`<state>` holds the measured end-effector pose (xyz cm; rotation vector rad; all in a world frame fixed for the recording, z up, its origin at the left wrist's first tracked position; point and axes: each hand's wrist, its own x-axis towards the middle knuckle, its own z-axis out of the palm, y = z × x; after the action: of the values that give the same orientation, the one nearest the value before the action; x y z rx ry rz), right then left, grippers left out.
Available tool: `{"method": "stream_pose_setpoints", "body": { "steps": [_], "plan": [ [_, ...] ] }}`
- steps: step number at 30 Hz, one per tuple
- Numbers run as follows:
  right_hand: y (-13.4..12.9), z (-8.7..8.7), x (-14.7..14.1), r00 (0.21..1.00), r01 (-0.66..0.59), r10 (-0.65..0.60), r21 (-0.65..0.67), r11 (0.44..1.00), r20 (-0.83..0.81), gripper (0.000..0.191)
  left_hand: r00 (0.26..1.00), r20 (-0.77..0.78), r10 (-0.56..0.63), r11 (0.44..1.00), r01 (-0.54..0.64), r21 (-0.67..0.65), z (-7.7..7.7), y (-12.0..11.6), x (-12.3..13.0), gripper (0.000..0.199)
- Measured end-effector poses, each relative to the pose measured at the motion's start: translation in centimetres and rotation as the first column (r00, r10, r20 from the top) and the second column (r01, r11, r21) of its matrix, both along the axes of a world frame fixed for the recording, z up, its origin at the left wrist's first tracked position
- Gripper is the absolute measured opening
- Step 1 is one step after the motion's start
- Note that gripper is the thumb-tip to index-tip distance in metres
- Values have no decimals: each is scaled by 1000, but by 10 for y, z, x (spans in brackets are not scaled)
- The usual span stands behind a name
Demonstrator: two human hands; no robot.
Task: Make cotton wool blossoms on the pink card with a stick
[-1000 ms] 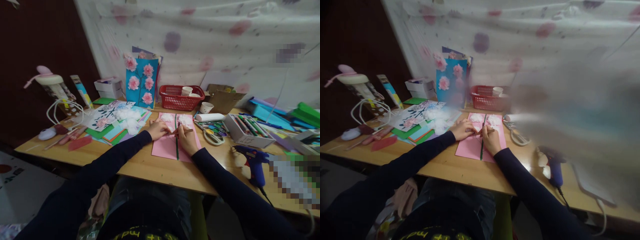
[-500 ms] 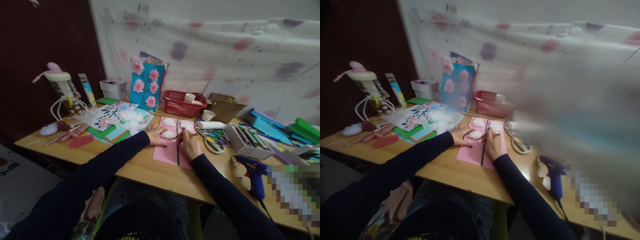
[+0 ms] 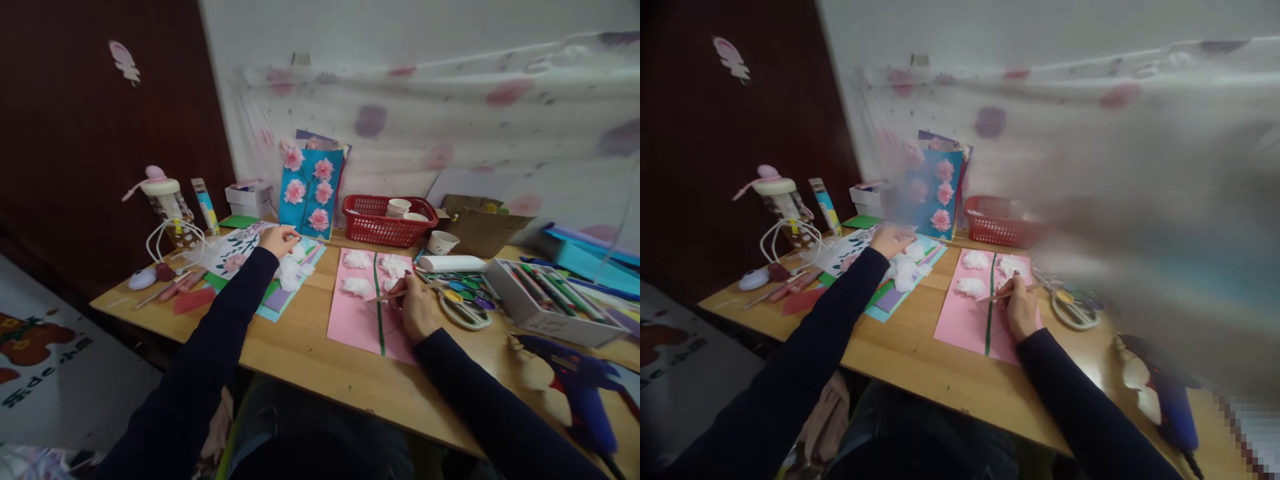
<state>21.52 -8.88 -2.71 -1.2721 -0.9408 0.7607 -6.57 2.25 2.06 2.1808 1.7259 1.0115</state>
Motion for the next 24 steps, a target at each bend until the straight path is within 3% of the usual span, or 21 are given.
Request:
{"method": "stream_pose_setpoints", "body": {
  "steps": [2, 4, 8, 14, 19, 24],
  "plan": [
    [0, 0, 0, 1000, 24, -24, 7, 1000, -1, 39, 997, -27, 73, 997, -74, -6, 2, 3, -15, 19],
    [0, 1, 1, 999, 42, -42, 1, 999, 8, 40, 998, -49, 43, 999, -45, -23, -4, 4, -18, 16],
    [-1, 0, 1, 999, 35, -35, 11, 999, 30, 41, 983, -173, -56, 998, 54, -17, -22, 1, 1, 13],
    [0, -3, 1, 997, -45, 43, 29, 999, 60, 41, 952, -304, -39, 999, 28, -41, -38, -1, 21, 10],
    [1, -3, 2, 997, -60, 60, -6, 998, 55, 39, 948, -311, -69, 995, 44, -85, -38, -3, 21, 6],
    [1, -4, 3, 997, -56, 57, -9, 998, 53, 39, 977, -210, -25, 999, 20, -27, -33, -3, 22, 6]
  ]
}}
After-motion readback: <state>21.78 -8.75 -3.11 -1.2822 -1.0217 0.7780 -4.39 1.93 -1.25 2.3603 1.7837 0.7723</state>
